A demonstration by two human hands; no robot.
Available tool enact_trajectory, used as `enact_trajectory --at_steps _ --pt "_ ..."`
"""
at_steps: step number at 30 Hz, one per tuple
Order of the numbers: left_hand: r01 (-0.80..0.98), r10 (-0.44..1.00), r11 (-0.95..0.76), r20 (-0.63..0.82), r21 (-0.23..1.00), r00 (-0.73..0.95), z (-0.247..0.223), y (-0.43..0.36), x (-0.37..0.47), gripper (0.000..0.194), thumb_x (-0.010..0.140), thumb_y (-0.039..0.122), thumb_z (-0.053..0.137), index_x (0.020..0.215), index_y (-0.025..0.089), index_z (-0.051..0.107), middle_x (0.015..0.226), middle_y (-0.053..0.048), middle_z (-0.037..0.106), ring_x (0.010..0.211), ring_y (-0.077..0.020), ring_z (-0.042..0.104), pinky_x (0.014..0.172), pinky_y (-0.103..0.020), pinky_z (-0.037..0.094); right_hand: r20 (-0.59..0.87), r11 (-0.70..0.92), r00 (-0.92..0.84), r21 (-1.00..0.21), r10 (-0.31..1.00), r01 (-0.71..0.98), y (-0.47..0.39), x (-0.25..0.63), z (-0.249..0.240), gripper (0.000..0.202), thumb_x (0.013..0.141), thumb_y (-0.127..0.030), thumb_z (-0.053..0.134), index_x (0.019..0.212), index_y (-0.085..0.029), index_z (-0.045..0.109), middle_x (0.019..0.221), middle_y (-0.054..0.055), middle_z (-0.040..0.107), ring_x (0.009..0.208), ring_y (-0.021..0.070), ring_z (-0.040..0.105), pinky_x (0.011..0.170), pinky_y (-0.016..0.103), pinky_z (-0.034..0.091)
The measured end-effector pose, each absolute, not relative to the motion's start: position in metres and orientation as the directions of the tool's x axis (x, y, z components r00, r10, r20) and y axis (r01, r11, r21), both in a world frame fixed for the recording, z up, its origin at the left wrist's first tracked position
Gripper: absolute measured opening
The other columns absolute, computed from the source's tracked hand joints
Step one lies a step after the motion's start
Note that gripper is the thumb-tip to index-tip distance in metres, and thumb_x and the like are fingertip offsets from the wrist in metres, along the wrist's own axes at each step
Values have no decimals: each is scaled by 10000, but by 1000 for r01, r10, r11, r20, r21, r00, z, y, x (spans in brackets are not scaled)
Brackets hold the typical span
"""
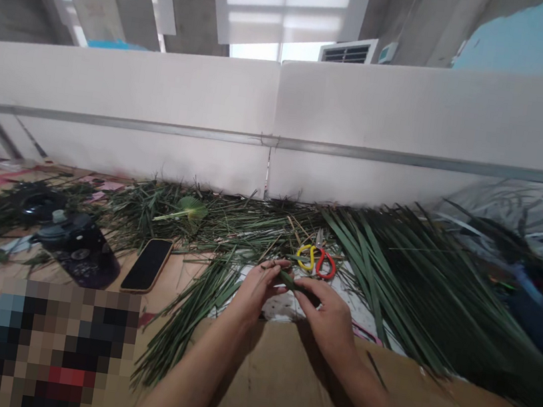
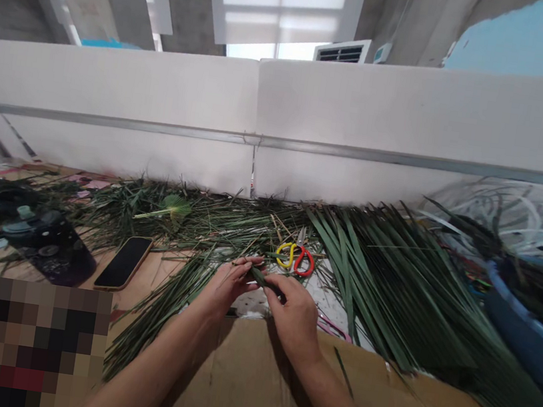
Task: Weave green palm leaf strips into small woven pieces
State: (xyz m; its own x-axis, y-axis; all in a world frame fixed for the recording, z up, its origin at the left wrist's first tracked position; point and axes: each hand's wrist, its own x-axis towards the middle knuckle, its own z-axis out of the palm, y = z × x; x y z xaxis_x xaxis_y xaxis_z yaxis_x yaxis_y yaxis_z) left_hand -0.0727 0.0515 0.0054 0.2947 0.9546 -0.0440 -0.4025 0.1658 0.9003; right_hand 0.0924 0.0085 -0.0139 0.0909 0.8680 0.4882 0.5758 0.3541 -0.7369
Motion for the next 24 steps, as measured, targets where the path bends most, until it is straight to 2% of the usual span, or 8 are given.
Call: enact_trajectory --at_steps 9,16,21,24 --pt "-396 948 216 -95 893 304 9 50 -71 482 723 494 847 1064 165 765 1039 -128 729 1028 -244 669 801 -291 553 504 350 124 -737 855 579 11 95 -15 157 912 -348 663 962 -282 797 970 61 795 907 279 719 841 408 522" --pt "-377 942 215 -88 901 325 1 53 -69 472 725 489 849 1062 169 769 1075 -132 723 1028 -235 669 807 -288 567 470 337 133 -777 873 531 10 94 -13 158 894 -355 666 931 -290 805 954 60 796 909 282 720 855 419 526" --pt "-365 924 287 -156 886 350 8 56 -72 539 740 506 833 1171 202 721 1072 -98 723 879 -198 696 738 -278 563 357 275 207 -900 911 339 14 94 -14 229 837 -447 730 918 -250 813 958 80 805 907 296 721 867 439 539" --pt "-365 919 339 -223 867 325 11 59 -74 482 789 486 789 1187 232 696 1073 -80 724 792 -186 705 672 -276 550 276 223 248 -950 929 219 18 95 -17 273 788 -480 765 890 -231 810 920 80 806 871 293 720 844 437 546"
